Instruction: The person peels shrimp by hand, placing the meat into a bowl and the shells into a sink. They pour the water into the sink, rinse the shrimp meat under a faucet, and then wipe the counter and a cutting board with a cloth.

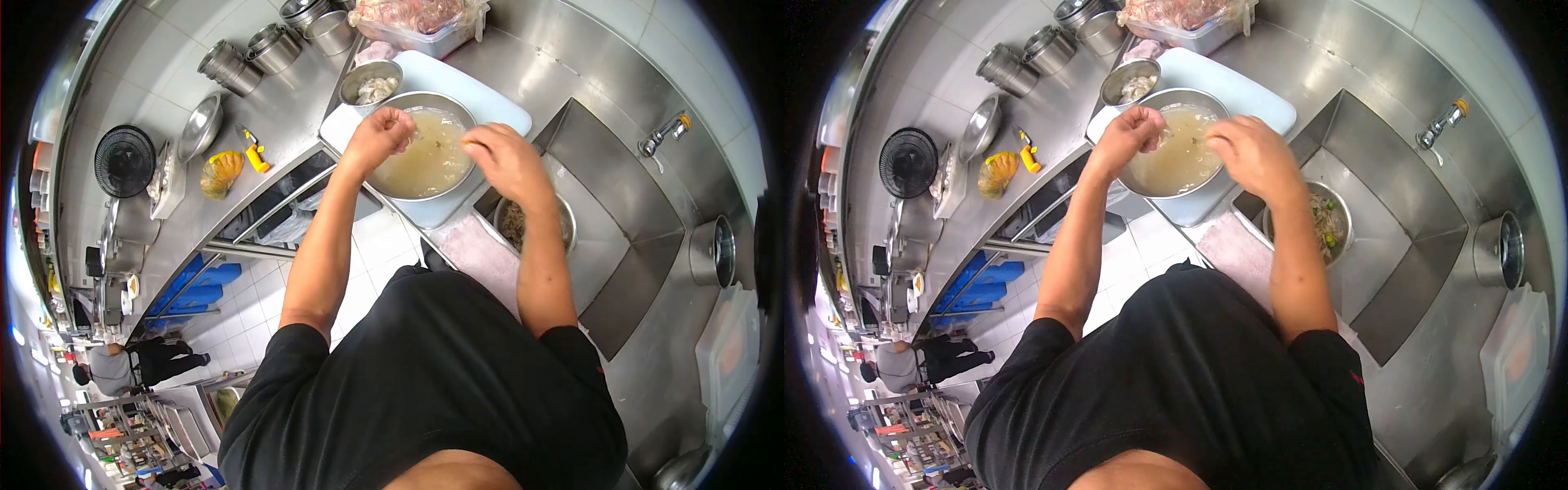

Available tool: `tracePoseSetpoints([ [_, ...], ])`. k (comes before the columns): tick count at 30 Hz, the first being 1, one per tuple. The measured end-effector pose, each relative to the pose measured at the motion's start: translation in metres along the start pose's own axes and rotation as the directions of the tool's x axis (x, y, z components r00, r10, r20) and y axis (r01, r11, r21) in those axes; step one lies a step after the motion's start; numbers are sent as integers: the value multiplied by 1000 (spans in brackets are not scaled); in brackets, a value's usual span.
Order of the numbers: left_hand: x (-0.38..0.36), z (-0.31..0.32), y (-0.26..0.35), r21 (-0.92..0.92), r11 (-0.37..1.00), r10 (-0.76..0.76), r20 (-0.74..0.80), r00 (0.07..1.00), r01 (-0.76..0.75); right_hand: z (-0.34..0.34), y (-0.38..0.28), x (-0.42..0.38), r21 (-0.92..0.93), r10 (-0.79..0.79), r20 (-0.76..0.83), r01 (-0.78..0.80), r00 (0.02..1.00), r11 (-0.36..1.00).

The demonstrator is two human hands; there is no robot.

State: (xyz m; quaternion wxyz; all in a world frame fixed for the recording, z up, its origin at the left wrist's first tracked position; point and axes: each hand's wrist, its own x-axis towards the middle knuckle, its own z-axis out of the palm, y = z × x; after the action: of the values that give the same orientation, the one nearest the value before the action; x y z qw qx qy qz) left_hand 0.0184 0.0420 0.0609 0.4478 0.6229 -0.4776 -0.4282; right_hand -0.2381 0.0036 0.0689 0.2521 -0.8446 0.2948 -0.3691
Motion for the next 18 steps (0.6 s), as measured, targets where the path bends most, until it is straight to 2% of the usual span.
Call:
tracePoseSetpoints([
  [1,0,0,-5,311,949,52,-10,999,-47,-11,3,-8,-25,55,7,-54,998,998],
  [2,-4,0,-12,591,803,102,-5,995,-79,-23,9,-18,-50,109,15,-108,994,993],
  [3,-8,0,-18,812,576,147,17,989,-99,-32,14,-27,-76,164,20,-162,986,984],
  [6,-16,9,-27,864,496,40,83,996,-92,-49,25,-51,-348,253,-43,-252,967,903],
  [7,-16,13,-26,874,477,16,97,995,-93,-49,26,-52,-318,196,-74,-210,978,924],
  [8,-14,15,-25,856,508,40,83,996,-92,-48,26,-49,-290,139,-107,-165,984,943],
  [9,-15,18,-20,765,641,17,72,997,-66,-45,24,-46,-261,81,-142,-116,987,958],
  [11,-18,23,-3,529,848,-36,56,998,1,-33,11,-34,-158,84,-72,-94,994,983],
  [12,-19,26,4,413,911,-60,67,996,27,-25,4,-27,-104,81,-39,-85,996,991],
  [14,-23,32,13,160,983,-108,96,990,91,3,0,-15,-42,5,-89,-9,996,999],
  [15,-25,33,14,118,991,-83,116,990,69,15,-2,-10,-12,-33,-114,32,993,999],
  [18,-33,32,20,27,1000,-19,121,993,16,30,-9,4,98,36,-19,-33,999,995],
])
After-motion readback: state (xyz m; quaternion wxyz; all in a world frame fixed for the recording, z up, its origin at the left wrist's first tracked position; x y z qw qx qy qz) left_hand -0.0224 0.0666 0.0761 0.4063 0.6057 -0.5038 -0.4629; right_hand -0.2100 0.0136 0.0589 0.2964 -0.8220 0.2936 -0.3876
